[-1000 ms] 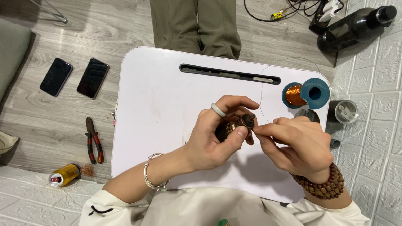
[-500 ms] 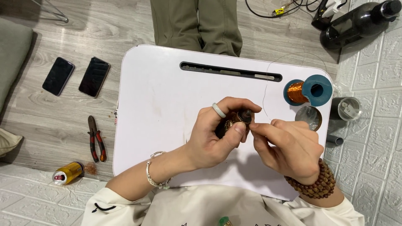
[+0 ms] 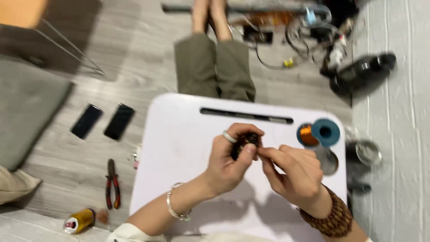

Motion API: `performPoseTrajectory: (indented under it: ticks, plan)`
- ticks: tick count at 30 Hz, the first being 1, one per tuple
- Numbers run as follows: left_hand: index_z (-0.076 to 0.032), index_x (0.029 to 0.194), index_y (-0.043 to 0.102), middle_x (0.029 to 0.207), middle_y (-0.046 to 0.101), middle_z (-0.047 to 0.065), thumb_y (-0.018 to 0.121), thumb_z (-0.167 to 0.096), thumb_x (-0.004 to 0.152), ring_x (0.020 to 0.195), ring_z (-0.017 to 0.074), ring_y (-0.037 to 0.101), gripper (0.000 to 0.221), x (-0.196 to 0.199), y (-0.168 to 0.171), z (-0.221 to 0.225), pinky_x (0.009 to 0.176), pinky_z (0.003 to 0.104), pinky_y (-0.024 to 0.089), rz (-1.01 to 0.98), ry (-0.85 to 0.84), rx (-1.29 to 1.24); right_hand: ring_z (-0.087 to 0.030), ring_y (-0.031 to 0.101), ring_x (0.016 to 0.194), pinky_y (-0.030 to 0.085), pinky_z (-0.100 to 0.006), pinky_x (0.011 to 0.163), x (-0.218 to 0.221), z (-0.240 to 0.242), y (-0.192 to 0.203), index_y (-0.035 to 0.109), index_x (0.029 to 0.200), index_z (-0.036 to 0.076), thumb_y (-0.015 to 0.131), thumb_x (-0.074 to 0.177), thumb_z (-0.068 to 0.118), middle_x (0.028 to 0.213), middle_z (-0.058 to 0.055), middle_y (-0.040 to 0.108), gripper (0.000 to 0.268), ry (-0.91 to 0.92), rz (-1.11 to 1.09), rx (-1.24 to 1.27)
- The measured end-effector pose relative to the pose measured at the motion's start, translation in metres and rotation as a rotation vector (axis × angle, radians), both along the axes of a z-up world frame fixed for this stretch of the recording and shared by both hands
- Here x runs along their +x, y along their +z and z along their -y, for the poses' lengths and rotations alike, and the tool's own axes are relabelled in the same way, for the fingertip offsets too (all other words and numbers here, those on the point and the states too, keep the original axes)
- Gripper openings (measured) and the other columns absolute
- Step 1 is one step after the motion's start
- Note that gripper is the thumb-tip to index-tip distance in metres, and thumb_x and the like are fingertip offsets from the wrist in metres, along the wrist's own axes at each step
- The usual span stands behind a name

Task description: Winding copper wire onto a motor armature by hand

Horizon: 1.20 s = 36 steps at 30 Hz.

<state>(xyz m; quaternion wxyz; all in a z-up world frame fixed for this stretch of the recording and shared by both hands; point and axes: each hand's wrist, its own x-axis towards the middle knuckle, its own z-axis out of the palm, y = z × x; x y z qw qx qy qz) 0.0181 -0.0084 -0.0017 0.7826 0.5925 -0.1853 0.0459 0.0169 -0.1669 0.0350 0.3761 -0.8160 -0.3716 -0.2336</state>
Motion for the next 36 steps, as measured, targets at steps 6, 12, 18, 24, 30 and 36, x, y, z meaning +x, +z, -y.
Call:
performPoseTrajectory:
  ticks: [6,12,18,24,30,36]
  plan:
    - [-0.004,0.12,0.053,0.094,0.063,0.008,0.048,-0.007,0.097,0.077,0.0135,0.055,0.024,0.013,0.031,0.005,0.07,0.026,0.048,0.095,0.026,-0.015,-0.013,0.051,0.048,0.04,-0.027,0.046,0.011,-0.004,0.031,0.065,0.092,-0.008,0.07,0.074,-0.016,0.066,-0.007,0.064,0.02,-0.095,0.08,-0.041]
    - [-0.007,0.125,0.046,0.105,0.056,0.006,0.044,-0.012,0.104,0.088,0.0112,0.051,0.022,0.025,0.037,0.017,0.078,0.023,0.046,0.092,-0.045,-0.283,-0.017,0.049,0.05,0.039,-0.03,0.048,0.015,-0.016,0.038,0.066,0.094,-0.008,0.072,0.077,-0.02,0.068,-0.008,0.062,0.021,-0.212,0.246,-0.031]
    - [-0.009,0.126,0.043,0.105,0.055,0.007,0.041,-0.016,0.108,0.099,0.0158,0.058,0.02,0.026,0.044,0.019,0.109,0.043,0.051,0.161,-0.028,-0.414,-0.017,0.059,0.055,0.047,-0.029,0.052,0.008,-0.023,0.034,0.066,0.093,-0.01,0.072,0.079,-0.016,0.07,-0.012,0.067,0.016,-0.232,0.242,0.039]
    - [-0.009,0.125,0.043,0.104,0.056,0.008,0.041,-0.016,0.107,0.098,0.0182,0.06,0.019,0.022,0.041,0.017,0.116,0.049,0.047,0.13,-0.031,-0.449,-0.012,0.048,0.049,0.04,-0.026,0.047,0.005,-0.021,0.027,0.066,0.091,-0.01,0.072,0.077,-0.017,0.065,-0.006,0.061,0.017,-0.182,0.238,0.035]
    - [-0.009,0.123,0.043,0.103,0.054,0.007,0.04,-0.015,0.104,0.088,0.0161,0.055,0.02,0.019,0.034,0.018,0.085,0.031,0.052,0.08,-0.017,-0.433,-0.012,0.047,0.048,0.039,-0.026,0.046,0.003,-0.019,0.02,0.067,0.091,-0.008,0.071,0.078,-0.018,0.063,-0.006,0.06,0.017,-0.176,0.273,0.015]
    - [-0.01,0.127,0.041,0.106,0.052,0.007,0.04,-0.013,0.107,0.085,0.0132,0.053,0.021,0.016,0.033,0.018,0.071,0.024,0.046,0.088,-0.058,-0.415,-0.01,0.047,0.048,0.039,-0.025,0.046,0.001,-0.02,0.019,0.067,0.092,-0.009,0.071,0.077,-0.02,0.063,-0.005,0.06,0.018,-0.172,0.293,0.023]
